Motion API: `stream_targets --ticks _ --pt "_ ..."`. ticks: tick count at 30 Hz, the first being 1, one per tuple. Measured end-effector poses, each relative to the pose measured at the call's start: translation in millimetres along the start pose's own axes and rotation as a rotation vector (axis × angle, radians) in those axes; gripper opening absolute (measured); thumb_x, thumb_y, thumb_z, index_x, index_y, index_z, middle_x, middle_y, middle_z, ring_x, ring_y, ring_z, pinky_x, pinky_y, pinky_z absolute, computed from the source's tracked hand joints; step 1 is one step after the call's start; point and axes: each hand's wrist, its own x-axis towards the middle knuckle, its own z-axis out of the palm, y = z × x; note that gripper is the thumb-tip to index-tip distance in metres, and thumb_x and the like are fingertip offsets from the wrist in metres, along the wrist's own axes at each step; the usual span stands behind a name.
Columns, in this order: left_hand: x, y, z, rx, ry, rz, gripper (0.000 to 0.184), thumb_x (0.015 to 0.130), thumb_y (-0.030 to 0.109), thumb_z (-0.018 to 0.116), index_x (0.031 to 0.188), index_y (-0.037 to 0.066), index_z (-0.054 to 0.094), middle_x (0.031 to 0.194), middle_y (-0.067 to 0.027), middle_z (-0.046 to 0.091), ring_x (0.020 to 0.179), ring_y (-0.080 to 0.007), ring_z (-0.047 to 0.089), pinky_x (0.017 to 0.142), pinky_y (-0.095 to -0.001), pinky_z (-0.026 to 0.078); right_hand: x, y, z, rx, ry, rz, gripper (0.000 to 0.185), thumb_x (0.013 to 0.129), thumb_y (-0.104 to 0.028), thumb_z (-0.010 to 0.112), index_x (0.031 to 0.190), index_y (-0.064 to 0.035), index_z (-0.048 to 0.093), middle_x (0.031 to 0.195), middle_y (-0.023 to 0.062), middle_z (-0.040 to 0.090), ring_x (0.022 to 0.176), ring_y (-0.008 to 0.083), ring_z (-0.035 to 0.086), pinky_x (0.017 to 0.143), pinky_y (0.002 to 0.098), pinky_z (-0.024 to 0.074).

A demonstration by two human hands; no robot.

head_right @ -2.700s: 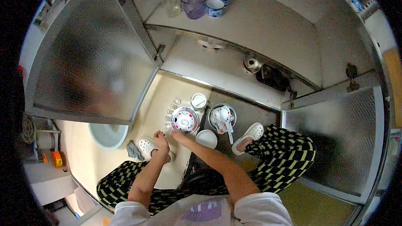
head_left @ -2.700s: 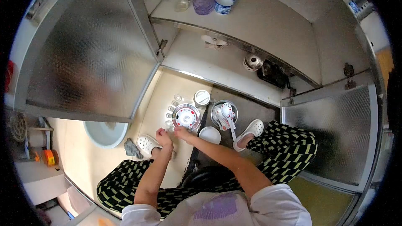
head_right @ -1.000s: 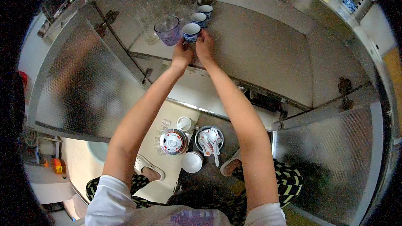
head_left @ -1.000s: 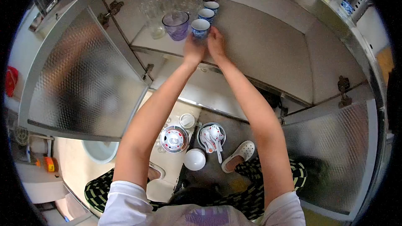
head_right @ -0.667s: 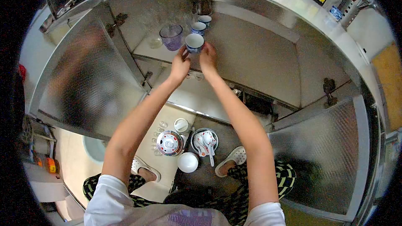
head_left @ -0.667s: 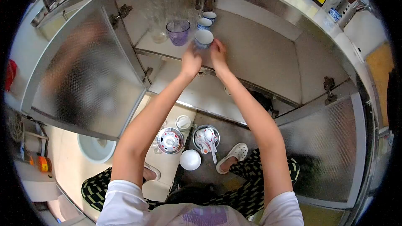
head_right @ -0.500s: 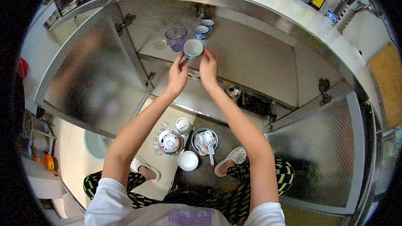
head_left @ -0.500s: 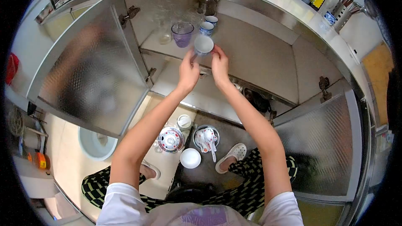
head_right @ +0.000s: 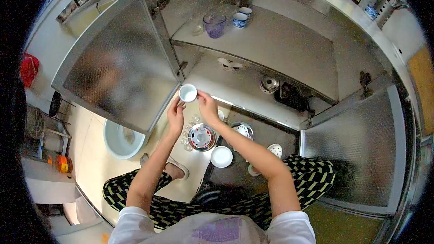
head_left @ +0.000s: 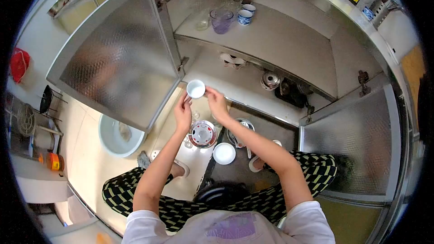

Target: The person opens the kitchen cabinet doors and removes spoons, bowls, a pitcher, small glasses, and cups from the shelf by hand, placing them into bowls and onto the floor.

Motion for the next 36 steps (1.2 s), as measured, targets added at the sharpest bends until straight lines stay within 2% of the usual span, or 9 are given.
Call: stream_targets --ticks 2,5,9,15,19,21,27,30,36 --pt "-11.4 -28.6 -23.0 0.008 0.02 -0.063 0.035 0.082 0.0 0.033 0.116 -0.004 0.042 0.109 -0.0152 0.051 0.099 -0.0218 0.052 0.082 -0.0302 0.042 -21.0 6.4 15.6 -0.066 -0.152 0.165 0.028 0.083 -0.005 0.038 0.105 0.0021 0.053 0.091 0.0123 0.061 0.085 0.0167 0.058 0.072 0.0252 0.044" --pt "-24.8 -50.3 -53.5 0.088 -0.013 -0.187 0.035 0.083 0.001 0.032 0.115 -0.004 0.043 0.113 -0.0157 0.048 0.098 -0.0215 0.051 0.083 -0.0307 0.043 -45.1 53.0 50.2 -0.022 -0.149 0.295 0.026 0.082 -0.008 0.04 0.099 0.0018 0.056 0.082 0.0118 0.062 0.075 0.0164 0.06 0.066 0.0257 0.0458" --pt "-35.9 -84.4 -82.0 0.112 0.037 -0.296 0.031 0.086 0.017 0.042 0.107 -0.005 0.05 0.095 -0.0114 0.057 0.085 -0.0177 0.056 0.073 -0.0281 0.045 -66.4 93.4 81.0 -0.111 -0.17 0.258 0.026 0.082 -0.012 0.041 0.097 0.0019 0.057 0.079 0.0123 0.062 0.072 0.0167 0.06 0.064 0.0264 0.0459" --pt "-40.1 -132.2 -98.0 0.233 0.093 -0.335 0.039 0.083 0.027 0.051 0.104 -0.006 0.052 0.089 -0.0117 0.058 0.078 -0.0145 0.055 0.066 -0.026 0.046 -74.5 132.8 108.6 -0.203 -0.204 0.347 0.026 0.08 -0.014 0.04 0.092 0.001 0.058 0.075 0.0149 0.062 0.068 0.0212 0.06 0.064 0.0302 0.046" --pt "-31.2 -163.6 -97.1 0.211 0.125 -0.359 0.039 0.082 0.026 0.051 0.105 -0.005 0.052 0.091 -0.0113 0.058 0.076 -0.0139 0.055 0.064 -0.0249 0.046 -67.4 150.4 112.6 -0.252 -0.224 0.353 0.026 0.08 -0.015 0.041 0.093 -0.0007 0.059 0.076 0.0144 0.062 0.069 0.0217 0.06 0.064 0.0307 0.0459" --pt "-19.6 -172.3 -95.9 0.322 0.078 -0.375 0.034 0.081 0.021 0.052 0.102 -0.006 0.054 0.09 -0.0176 0.06 0.081 -0.0198 0.059 0.071 -0.0281 0.045 -60.6 163.5 113.9 -0.305 -0.217 0.344 0.026 0.08 -0.015 0.042 0.094 -0.0023 0.059 0.076 0.0135 0.062 0.07 0.0211 0.06 0.065 0.0306 0.0459" --pt "15.8 -216.3 -91.3 0.345 0.029 -0.372 0.031 0.082 0.017 0.048 0.103 -0.005 0.053 0.092 -0.0195 0.059 0.085 -0.0231 0.059 0.072 -0.0298 0.045 -36.1 205.2 121.4 -0.332 -0.244 0.393 0.026 0.076 -0.014 0.044 0.094 -0.0036 0.06 0.075 0.0132 0.062 0.068 0.0214 0.06 0.064 0.0302 0.0456" --pt "25.4 -247.9 -88.3 0.246 0.047 -0.407 0.033 0.084 0.02 0.047 0.107 -0.003 0.051 0.093 -0.0131 0.058 0.075 -0.0165 0.056 0.065 -0.0267 0.047 -18.0 201.6 119.9 -0.275 -0.287 0.514 0.027 0.074 -0.013 0.046 0.095 -0.0045 0.06 0.077 0.0139 0.062 0.072 0.0213 0.06 0.065 0.0298 0.0452" --pt "31.8 -290.6 -84.6 0.405 0.006 -0.386 0.027 0.083 0.012 0.046 0.104 -0.004 0.052 0.089 -0.0134 0.059 0.072 -0.0166 0.057 0.063 -0.027 0.048 -8.6 223.3 121.5 -0.237 -0.271 0.556 0.027 0.078 -0.016 0.046 0.099 -0.0046 0.058 0.086 0.0153 0.061 0.078 0.0242 0.059 0.07 0.0305 0.0443"
